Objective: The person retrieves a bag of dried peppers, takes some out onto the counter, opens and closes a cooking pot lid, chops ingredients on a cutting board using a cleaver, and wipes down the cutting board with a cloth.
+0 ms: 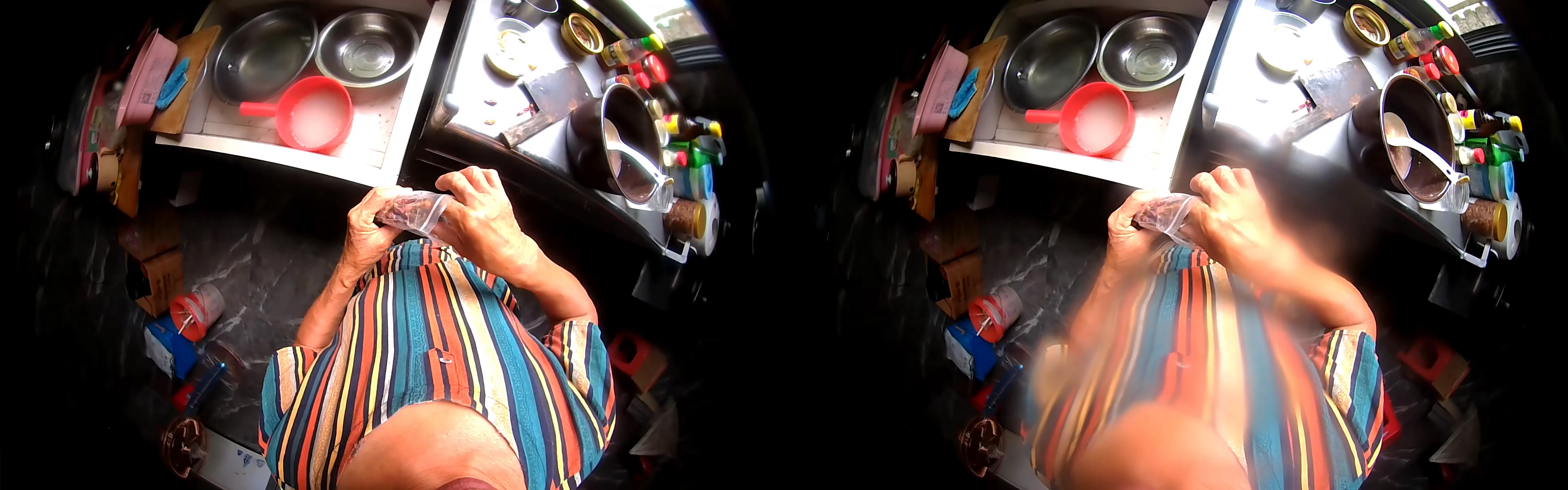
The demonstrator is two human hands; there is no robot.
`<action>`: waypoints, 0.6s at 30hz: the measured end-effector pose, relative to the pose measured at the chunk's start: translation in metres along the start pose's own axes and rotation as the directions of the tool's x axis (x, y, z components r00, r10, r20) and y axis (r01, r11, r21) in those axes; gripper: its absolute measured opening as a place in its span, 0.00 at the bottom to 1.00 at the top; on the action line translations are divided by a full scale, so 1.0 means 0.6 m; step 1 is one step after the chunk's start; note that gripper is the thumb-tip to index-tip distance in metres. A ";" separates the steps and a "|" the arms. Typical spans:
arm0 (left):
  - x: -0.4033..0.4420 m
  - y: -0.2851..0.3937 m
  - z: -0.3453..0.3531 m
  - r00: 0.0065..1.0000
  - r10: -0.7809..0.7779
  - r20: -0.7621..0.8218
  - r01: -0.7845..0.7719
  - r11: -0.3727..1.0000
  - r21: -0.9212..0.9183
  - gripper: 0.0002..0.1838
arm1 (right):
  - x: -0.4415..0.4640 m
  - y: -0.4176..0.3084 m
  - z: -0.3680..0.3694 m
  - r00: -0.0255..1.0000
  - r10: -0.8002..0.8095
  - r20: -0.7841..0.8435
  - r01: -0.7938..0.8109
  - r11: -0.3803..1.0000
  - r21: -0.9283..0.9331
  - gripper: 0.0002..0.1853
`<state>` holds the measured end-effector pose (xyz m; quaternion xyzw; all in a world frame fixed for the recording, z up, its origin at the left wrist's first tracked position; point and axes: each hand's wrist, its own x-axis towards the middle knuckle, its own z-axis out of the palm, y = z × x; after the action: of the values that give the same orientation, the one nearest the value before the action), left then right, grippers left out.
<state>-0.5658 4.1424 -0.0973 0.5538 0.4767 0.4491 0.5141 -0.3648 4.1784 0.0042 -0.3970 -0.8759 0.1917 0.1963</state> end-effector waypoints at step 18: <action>-0.005 -0.005 0.030 0.999 -0.028 -0.030 0.022 0.984 -0.176 0.23 | -0.019 -0.017 0.044 0.952 0.219 -0.214 -0.176 0.963 0.204 0.17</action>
<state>-0.5487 4.1367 -0.1016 0.4930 0.4504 0.4917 0.5588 -0.3774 4.1585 -0.0154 -0.4830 -0.7811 0.2415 0.3137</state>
